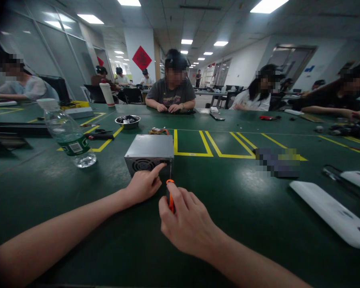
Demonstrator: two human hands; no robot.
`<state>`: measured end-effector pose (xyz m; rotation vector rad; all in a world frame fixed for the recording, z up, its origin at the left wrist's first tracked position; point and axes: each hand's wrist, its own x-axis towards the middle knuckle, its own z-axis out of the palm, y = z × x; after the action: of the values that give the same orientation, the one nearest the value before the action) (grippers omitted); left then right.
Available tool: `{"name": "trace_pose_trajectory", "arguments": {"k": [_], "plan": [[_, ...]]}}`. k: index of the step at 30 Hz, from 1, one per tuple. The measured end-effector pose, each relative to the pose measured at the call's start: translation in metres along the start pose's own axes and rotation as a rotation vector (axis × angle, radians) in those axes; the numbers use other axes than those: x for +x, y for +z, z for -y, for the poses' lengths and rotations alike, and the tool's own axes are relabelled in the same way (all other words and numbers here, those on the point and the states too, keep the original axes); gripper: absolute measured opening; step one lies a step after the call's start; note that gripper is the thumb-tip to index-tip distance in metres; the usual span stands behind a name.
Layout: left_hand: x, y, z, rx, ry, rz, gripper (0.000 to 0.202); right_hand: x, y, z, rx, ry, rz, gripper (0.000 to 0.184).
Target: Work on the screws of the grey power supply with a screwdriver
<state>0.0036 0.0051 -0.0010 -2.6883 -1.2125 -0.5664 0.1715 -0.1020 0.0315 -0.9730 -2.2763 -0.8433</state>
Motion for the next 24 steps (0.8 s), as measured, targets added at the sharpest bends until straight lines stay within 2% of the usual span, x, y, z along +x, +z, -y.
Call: {"name": "trace_pose_trajectory", "arguments": {"k": [4, 8, 12, 14, 19, 24], "plan": [[0.0001, 0.0015, 0.0008, -0.007, 0.012, -0.007, 0.049, -0.0050, 0.0047, -0.0063, 0.139, -0.118, 0.017, 0.019], [-0.0003, 0.0018, 0.0018, -0.009, 0.023, 0.000, 0.049, -0.0069, 0.0035, -0.0101, 0.267, -0.049, 0.035, 0.014], [-0.0005, 0.0020, 0.0021, -0.008, 0.032, -0.006, 0.048, -0.0060, -0.0010, -0.0084, 0.350, -0.053, 0.074, 0.030], [-0.0005, 0.0021, 0.0019, -0.006, 0.033, -0.003, 0.049, -0.0048, -0.0026, -0.0081, 0.338, -0.080, 0.046, 0.033], [-0.0002, 0.0018, 0.0007, -0.006, 0.019, 0.011, 0.050, -0.0023, -0.0034, -0.0090, 0.287, -0.095, -0.054, 0.024], [-0.0003, -0.0001, 0.0003, 0.005, 0.008, 0.024, 0.050, -0.0069, -0.0010, -0.0094, 0.419, 0.030, -0.053, 0.029]]}}
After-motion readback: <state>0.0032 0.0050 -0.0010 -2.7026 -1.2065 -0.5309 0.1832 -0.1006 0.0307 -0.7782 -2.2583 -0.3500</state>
